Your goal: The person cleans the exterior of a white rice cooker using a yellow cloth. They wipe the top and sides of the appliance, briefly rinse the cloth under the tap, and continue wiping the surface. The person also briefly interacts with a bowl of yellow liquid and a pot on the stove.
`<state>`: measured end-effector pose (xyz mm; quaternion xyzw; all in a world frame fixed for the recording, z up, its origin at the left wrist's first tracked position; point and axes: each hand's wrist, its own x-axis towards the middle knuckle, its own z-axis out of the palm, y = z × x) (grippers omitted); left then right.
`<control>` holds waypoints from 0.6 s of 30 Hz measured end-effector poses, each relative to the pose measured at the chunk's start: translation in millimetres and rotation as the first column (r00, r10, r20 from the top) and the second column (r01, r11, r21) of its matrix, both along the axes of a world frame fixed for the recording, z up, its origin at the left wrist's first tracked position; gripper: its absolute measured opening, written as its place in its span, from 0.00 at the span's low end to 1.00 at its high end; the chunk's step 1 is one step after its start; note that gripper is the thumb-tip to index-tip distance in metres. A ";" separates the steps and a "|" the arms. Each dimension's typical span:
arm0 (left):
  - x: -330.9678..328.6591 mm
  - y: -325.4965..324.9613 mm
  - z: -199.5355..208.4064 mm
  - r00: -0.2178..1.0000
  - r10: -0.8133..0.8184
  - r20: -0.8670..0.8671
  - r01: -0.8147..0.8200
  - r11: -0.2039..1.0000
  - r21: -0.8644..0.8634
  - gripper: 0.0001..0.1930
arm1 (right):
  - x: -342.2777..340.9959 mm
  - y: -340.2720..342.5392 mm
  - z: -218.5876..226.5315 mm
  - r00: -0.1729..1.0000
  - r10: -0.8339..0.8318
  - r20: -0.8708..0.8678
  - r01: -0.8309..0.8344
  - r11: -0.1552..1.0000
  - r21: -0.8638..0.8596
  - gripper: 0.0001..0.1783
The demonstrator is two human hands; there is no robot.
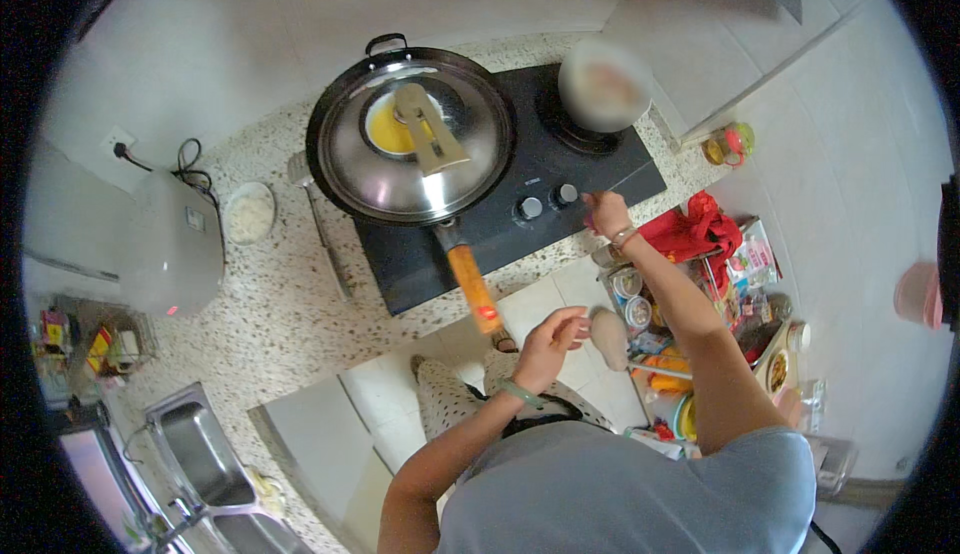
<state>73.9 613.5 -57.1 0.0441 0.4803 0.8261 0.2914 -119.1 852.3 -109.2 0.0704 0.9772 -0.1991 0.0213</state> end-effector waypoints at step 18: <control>-43.6 107.1 -83.7 0.940 0.328 0.095 -0.327 0.945 -0.032 0.15 | -41.0 -43.6 -11.5 0.953 0.178 0.243 -0.264 0.883 0.388 0.27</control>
